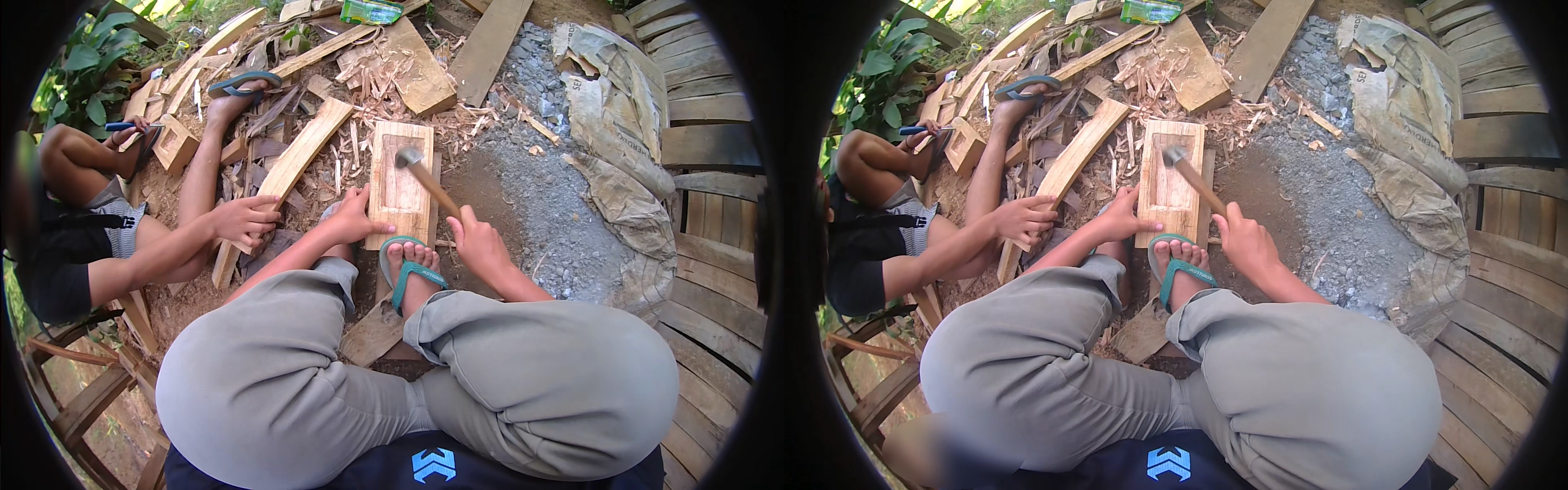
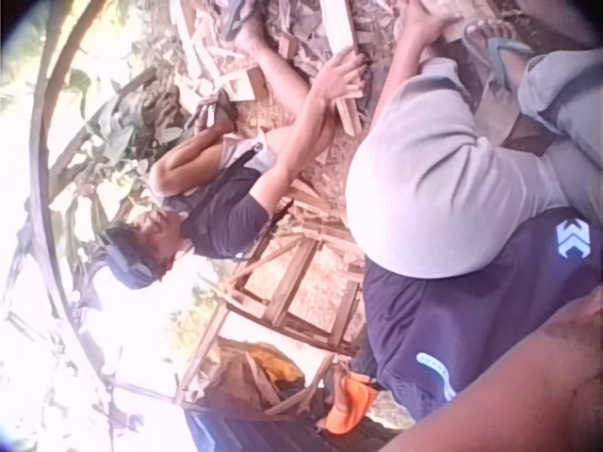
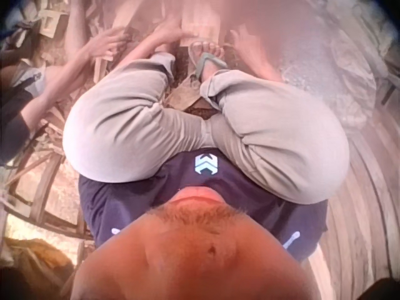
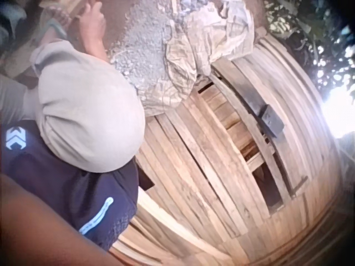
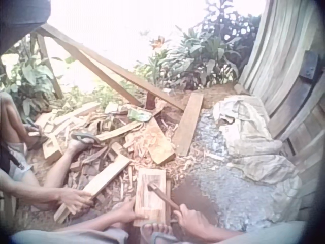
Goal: The person uses a chisel and a hammer to carve a rectangular opening into a piece of wood, then uses the hammer alone to tap the wood.
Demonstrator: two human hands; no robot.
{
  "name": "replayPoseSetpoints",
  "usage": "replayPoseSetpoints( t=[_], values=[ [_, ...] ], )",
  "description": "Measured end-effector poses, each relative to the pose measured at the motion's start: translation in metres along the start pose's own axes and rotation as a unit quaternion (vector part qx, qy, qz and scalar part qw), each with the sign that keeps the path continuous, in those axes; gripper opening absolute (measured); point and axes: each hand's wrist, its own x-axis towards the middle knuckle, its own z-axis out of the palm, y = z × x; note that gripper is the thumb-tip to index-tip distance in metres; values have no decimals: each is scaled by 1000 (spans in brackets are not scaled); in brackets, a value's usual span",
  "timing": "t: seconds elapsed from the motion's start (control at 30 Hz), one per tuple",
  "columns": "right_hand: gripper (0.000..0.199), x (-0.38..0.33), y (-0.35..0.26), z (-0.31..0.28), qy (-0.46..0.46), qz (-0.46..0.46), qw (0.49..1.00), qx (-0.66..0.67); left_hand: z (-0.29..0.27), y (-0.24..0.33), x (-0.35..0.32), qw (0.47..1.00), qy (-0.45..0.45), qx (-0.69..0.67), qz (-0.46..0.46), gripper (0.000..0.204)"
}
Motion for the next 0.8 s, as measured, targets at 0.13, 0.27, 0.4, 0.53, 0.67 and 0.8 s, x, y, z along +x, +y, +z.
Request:
replayPoseSetpoints(
  t=[0.13,0.27,0.4,0.53,0.67,0.8],
  values=[
    [29,10,-23,-27,9,-25,999,-35,-2,-6,-6,1000,16,0,2,116],
    [27,23,6,-12,128,-107,986,12,-2,2,-3,1000,-3,-14,17,117],
    [28,36,11,-15,22,-83,989,-120,-2,-5,-1,1000,8,13,-3,121],
    [28,31,-21,-43,91,-137,984,-69,-5,-3,-3,999,17,39,-15,125],
    [27,36,29,-18,111,-165,975,-100,-3,3,0,998,-10,52,-21,125],
    [28,53,13,-38,12,-144,960,-241,3,-14,2,999,9,34,-15,125]
  ],
)
